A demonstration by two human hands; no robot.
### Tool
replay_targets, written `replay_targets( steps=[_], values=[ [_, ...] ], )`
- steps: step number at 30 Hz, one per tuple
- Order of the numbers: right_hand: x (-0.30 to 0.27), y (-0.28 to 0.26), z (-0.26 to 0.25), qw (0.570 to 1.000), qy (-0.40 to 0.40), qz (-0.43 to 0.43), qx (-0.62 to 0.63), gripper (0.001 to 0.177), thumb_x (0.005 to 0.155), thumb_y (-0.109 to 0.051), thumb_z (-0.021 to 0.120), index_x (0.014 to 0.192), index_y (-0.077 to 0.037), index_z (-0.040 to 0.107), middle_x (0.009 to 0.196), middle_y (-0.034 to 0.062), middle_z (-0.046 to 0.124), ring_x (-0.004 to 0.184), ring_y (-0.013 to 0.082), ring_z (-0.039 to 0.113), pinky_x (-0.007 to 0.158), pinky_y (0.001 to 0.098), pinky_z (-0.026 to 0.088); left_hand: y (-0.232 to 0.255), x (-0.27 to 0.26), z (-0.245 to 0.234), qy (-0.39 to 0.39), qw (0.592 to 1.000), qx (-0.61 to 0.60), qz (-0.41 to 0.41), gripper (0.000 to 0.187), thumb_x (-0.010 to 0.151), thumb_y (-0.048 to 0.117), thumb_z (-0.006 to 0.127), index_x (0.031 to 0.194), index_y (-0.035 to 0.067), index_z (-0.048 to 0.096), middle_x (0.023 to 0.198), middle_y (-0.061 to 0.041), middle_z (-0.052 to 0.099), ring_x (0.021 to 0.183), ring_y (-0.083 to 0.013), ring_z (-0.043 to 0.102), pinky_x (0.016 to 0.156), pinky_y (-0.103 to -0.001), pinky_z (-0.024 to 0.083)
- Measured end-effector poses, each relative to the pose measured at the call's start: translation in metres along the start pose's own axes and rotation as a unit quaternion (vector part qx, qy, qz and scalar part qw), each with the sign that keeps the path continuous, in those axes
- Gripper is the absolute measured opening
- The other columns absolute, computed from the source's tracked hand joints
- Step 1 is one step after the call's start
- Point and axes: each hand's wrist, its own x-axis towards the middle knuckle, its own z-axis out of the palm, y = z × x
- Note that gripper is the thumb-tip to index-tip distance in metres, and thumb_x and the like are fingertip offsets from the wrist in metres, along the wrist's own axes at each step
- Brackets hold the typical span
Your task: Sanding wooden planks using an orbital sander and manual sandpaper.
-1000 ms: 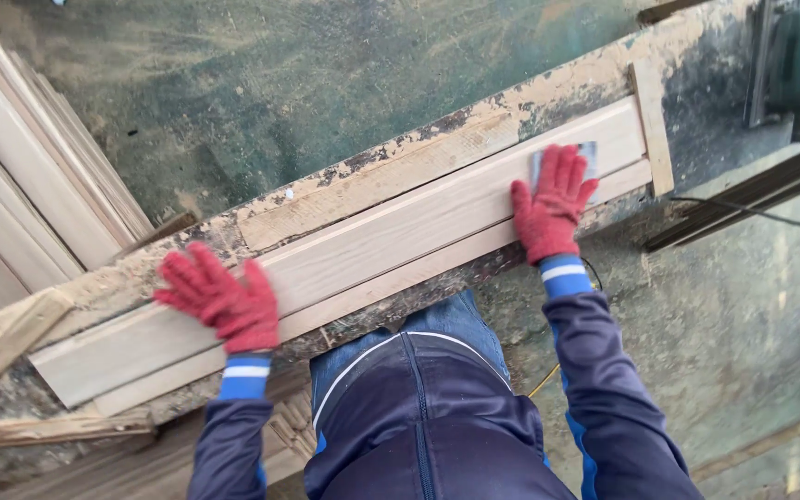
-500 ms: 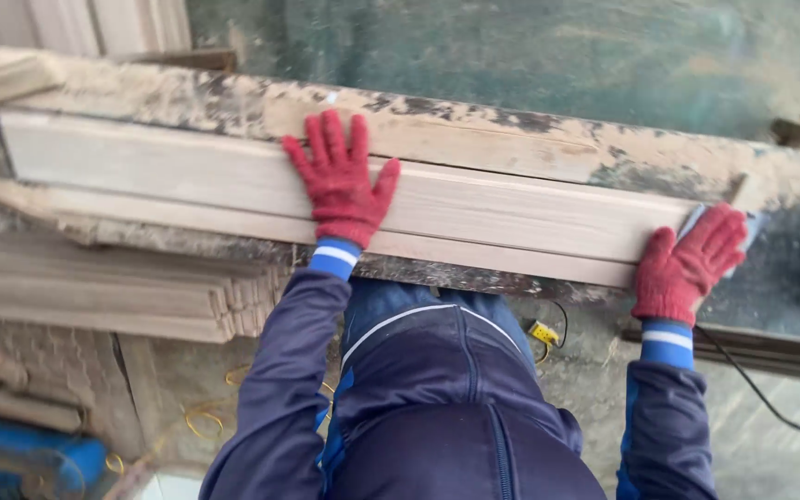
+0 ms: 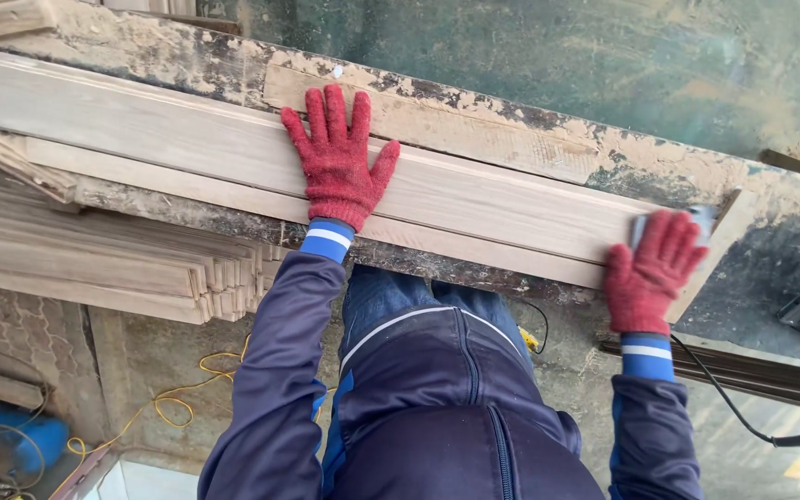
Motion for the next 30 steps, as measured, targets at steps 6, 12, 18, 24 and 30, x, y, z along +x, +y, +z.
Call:
replay_targets(
  steps=[6,12,18,24,30],
  values=[
    [-0.001,-0.146,0.002,0.992,0.002,-0.126,-0.01,0.094,0.104,-0.073,0.036,0.173,-0.015,0.006,0.173,0.0106,-0.014,0.159,0.0294,-0.016,0.123,0.0557,-0.021,0.0,-0.001,0.002,0.009,1.0,-0.006,-0.008,0.076,0.109,0.053,0.062,0.166,0.008,0.037,0.168,-0.026,0.016,0.155,-0.0459,0.007,0.121,-0.074,-0.002],
    [0.026,-0.255,-0.035,0.915,0.076,-0.38,0.115,0.074,0.102,-0.064,0.047,0.162,-0.02,0.042,0.169,0.0017,0.031,0.158,0.0256,0.019,0.129,0.0536,0.006,-0.02,-0.007,0.017,0.036,0.998,0.032,-0.038,0.074,0.112,0.045,0.069,0.168,0.012,0.032,0.17,-0.021,0.011,0.158,-0.041,0.005,0.126,-0.07,-0.001],
    [0.011,-0.111,-0.048,0.937,0.097,-0.332,-0.04,0.084,0.094,-0.08,0.021,0.144,-0.025,0.06,0.143,0.0081,0.062,0.136,0.0303,0.053,0.121,0.058,0.027,-0.156,-0.01,-0.016,0.025,0.966,0.064,-0.25,0.083,0.106,0.051,0.072,0.162,0.002,0.035,0.161,-0.04,0.028,0.15,-0.0537,0.017,0.118,-0.072,0.005],
    [0.042,-0.194,-0.067,0.911,0.079,-0.405,0.017,0.093,0.092,-0.085,0.013,0.136,-0.019,0.061,0.129,0.0134,0.06,0.125,0.0362,0.054,0.109,0.0602,0.037,-0.167,0.0,-0.039,-0.032,0.961,0.043,-0.271,0.083,0.111,0.045,0.072,0.162,-0.002,0.027,0.162,-0.041,0.017,0.151,-0.0545,0.01,0.121,-0.07,0.005],
    [0.074,-0.355,-0.032,0.844,0.097,-0.516,0.106,0.092,0.095,-0.081,0.018,0.153,-0.016,0.05,0.15,0.0139,0.054,0.142,0.0347,0.046,0.121,0.0608,0.027,-0.171,-0.002,-0.035,-0.031,0.962,0.046,-0.267,0.084,0.108,0.049,0.071,0.162,0.002,0.028,0.162,-0.038,0.019,0.151,-0.0524,0.009,0.12,-0.07,0.005]
  ],
)
